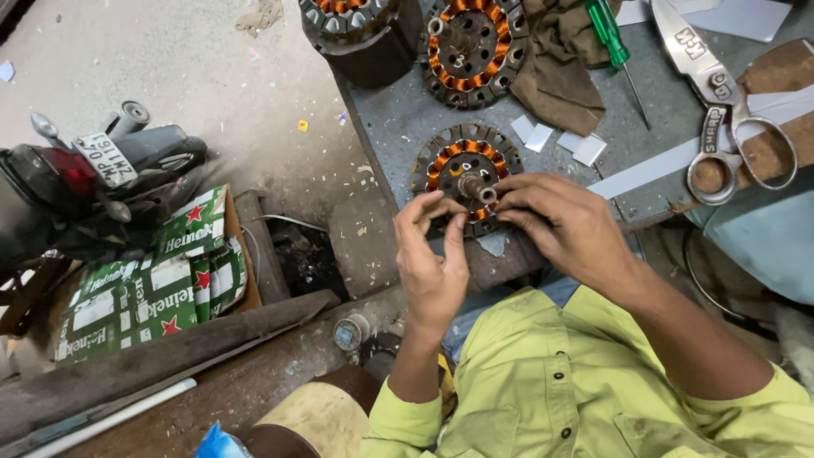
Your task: The person assembles motor stator components by cutting white insulating strips with scissors and inserting them into the slots of a copper-wound stator. They use a screwdriver to adjust the copper windings and repeatedly cut and place the strips to insulate the coils.
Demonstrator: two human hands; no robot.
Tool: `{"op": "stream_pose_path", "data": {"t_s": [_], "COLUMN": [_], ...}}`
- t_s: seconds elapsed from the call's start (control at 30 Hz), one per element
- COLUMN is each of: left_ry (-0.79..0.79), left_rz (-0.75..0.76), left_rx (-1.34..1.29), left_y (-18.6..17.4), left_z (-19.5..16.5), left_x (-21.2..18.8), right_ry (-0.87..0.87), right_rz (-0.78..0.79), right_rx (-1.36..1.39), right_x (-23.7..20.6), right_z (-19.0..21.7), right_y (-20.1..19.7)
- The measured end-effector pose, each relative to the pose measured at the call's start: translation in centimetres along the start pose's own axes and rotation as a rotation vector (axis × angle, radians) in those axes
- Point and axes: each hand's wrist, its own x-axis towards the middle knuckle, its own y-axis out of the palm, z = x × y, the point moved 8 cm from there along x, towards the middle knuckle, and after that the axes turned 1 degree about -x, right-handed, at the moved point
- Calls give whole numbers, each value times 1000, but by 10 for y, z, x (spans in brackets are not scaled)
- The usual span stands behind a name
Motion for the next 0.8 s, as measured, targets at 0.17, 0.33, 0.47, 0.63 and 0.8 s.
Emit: {"op": "stream_pose_path", "data": {"t_s": [0.17,0.33,0.47,0.63,0.8], "left_ry": [144,46,211,-24,24], "left_rz": [34,119,97,55,37], "left_rx": [163,-72,132,-279,-120], "left_y": [-1,6,7,5,1], "left_z": [-11,-6,-15,8,4], "left_x": [3,0,-7,-6,-6], "right_ry": [-50,-68,-43,-7,92], "right_rz": [56,98,142,231,304], "right_rx": [-35,-27,58,81,112], "right_x": [3,4,7,10,12], "right_z": [-1,-4,-9,-10,-19], "right_y": [9,16,19,25,29]}}
